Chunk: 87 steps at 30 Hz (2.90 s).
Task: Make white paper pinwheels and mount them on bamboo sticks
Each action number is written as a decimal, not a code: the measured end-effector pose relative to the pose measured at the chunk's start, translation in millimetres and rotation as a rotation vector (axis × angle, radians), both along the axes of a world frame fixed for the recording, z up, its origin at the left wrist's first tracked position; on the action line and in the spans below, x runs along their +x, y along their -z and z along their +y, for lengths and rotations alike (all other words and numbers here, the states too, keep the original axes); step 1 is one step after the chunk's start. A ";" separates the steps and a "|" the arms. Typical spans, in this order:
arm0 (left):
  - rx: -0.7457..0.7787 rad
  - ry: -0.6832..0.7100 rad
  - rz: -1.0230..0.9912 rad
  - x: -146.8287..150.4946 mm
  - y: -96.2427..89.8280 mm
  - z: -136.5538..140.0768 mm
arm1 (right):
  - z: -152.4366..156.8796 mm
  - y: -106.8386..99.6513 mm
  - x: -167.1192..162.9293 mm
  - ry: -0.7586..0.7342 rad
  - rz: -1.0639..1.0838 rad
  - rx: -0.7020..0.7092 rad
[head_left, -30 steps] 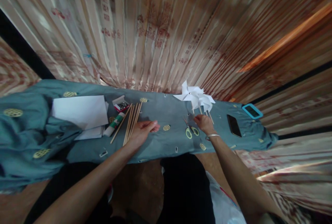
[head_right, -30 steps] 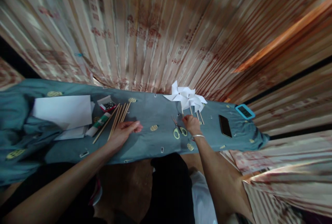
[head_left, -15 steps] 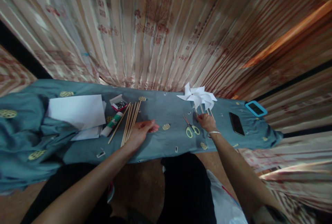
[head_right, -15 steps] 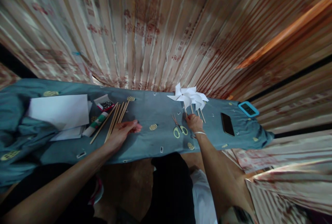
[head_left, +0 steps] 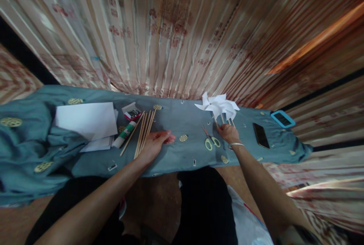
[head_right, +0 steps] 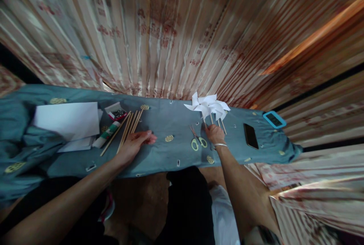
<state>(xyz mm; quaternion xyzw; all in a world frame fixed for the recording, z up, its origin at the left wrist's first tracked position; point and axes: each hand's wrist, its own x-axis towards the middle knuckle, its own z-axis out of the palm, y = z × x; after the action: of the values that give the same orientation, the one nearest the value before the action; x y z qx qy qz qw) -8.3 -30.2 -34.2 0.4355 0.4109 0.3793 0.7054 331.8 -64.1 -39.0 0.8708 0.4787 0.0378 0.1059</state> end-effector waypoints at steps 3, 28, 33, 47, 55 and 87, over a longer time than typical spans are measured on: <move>0.017 0.004 0.008 -0.5 -0.6 -0.5 | -3.9 -9.8 -5.3 0.012 -0.008 0.006; 0.324 -0.022 0.185 -36.9 11.3 16.9 | 17.3 19.2 -232.8 -0.473 0.686 0.344; 0.623 -0.034 0.488 -62.8 16.2 29.2 | 23.1 18.6 -241.9 -0.548 0.799 0.374; 1.079 0.237 1.000 -85.2 23.0 28.6 | 28.5 19.9 -266.5 -0.690 0.743 0.413; 1.083 0.269 0.982 -89.4 27.2 36.3 | 29.0 17.6 -270.3 -0.819 0.573 0.294; 1.035 0.197 0.946 -101.5 14.8 19.9 | 29.7 19.0 -261.2 -0.646 0.833 0.427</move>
<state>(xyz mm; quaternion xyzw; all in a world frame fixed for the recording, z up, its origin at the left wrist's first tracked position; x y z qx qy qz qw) -109.8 -10.3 -49.0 0.8683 0.3987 0.2304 0.1846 70.6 -34.4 -57.9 0.6234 0.7039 -0.1825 -0.2872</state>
